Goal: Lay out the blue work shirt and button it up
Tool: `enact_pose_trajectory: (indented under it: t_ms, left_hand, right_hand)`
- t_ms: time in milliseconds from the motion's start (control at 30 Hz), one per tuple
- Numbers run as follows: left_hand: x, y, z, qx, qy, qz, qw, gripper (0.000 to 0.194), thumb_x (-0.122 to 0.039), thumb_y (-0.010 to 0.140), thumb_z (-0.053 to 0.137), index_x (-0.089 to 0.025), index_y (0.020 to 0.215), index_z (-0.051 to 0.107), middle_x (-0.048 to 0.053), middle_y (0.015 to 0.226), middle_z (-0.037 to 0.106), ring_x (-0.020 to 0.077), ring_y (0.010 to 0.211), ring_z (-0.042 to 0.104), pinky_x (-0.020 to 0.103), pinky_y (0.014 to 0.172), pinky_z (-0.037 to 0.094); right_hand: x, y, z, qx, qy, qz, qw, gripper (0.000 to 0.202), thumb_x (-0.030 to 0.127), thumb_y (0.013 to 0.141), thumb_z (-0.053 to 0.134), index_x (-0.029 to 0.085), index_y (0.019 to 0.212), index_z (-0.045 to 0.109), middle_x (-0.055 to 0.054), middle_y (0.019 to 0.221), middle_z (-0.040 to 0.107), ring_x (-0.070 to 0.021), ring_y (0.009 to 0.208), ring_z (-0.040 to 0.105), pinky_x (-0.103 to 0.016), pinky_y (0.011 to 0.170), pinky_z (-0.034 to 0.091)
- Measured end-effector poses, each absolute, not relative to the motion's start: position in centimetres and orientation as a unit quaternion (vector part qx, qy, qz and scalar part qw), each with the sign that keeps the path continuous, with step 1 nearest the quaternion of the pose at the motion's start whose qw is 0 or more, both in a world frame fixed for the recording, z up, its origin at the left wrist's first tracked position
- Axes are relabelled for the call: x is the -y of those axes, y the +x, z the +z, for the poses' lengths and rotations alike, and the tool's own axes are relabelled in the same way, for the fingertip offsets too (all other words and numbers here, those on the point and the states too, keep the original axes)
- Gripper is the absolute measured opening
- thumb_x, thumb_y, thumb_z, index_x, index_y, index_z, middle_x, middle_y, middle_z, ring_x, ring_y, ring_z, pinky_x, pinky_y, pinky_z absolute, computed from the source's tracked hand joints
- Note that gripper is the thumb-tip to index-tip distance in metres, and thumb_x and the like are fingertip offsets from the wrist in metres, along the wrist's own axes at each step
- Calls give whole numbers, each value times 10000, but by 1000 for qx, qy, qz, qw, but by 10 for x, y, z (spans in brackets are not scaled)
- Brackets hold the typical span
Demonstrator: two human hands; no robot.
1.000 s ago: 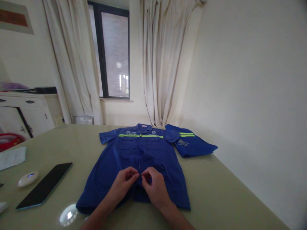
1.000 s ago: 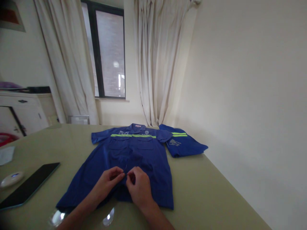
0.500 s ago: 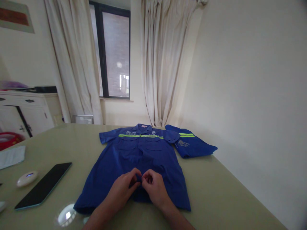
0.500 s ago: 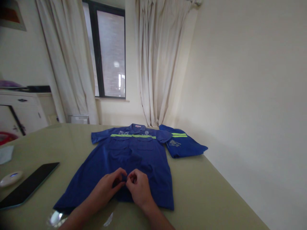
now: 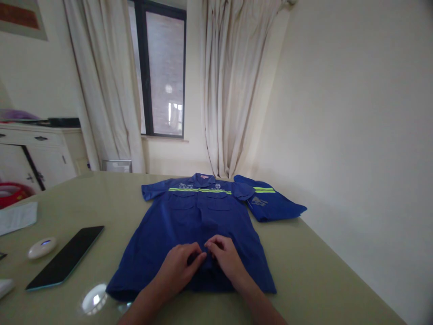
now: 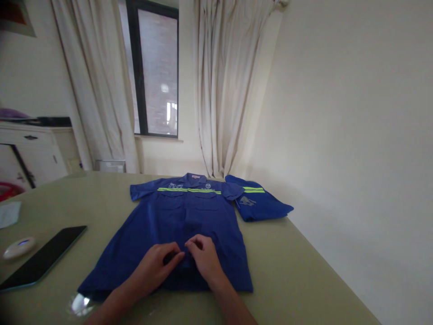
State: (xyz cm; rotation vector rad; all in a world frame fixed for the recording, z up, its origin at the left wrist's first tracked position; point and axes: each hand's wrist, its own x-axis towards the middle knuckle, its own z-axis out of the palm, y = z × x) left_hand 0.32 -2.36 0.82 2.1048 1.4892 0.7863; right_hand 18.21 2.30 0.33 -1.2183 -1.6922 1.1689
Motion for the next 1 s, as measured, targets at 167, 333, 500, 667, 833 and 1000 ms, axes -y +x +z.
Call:
enact_pose_trajectory:
  t_ms: [167, 333, 500, 667, 833, 1000]
  left_hand:
    - [18, -3, -2, -566, 711, 256, 330, 479, -487, 1050, 245, -230, 925, 630, -41, 522, 612, 161, 471, 587, 255, 549, 442]
    - [5, -20, -18, -586, 756, 282, 74, 328, -308, 991, 436, -251, 1228, 656, 76, 1317, 689, 250, 1242, 611, 419, 1068, 446]
    - [-5, -29, -30, -557, 786, 231, 136, 564, -111, 902, 405, -362, 1358, 623, -33, 1508, 563, 210, 1431, 469, 491, 1227, 304]
    - [-26, -39, -27, -570, 737, 284, 226, 532, -40, 818, 372, -263, 1100, 763, 3, 1359, 691, 161, 1305, 592, 352, 1166, 401]
    - [-35, -20, -17, -633, 696, 284, 186, 433, -98, 897, 340, -211, 1009, 742, 63, 1163, 752, 223, 1142, 654, 416, 1029, 463]
    - [-20, 7, -9, -626, 734, 245, 96, 370, -150, 944, 380, -259, 1087, 704, 59, 1172, 692, 249, 1109, 591, 433, 969, 401]
  right_hand:
    - [-15, 182, 7, 800, -448, 245, 316, 212, 316, 974, 516, 252, 986, 719, -30, 1016, 699, -182, 955, 644, -271, 845, 440]
    - [-15, 173, 4, 791, -526, 177, 256, 309, 470, 1019, 454, 261, 945, 669, -18, 951, 700, -193, 872, 676, -284, 750, 436]
    - [-19, 161, 4, 787, -555, 159, 216, 492, 696, 844, 604, 249, 1049, 623, -58, 1044, 700, -258, 912, 694, -332, 763, 470]
    - [-24, 147, 8, 795, -573, 140, 142, 651, 701, 707, 692, 194, 1111, 626, -148, 1130, 683, -361, 976, 695, -434, 799, 500]
    - [-26, 149, 1, 763, -594, 143, 210, 185, 325, 805, 594, 212, 928, 673, -107, 996, 725, -285, 887, 708, -364, 750, 471]
    - [-42, 170, -2, 665, -559, 363, 335, 94, 190, 776, 554, 218, 808, 637, 5, 716, 673, -170, 667, 657, -255, 620, 432]
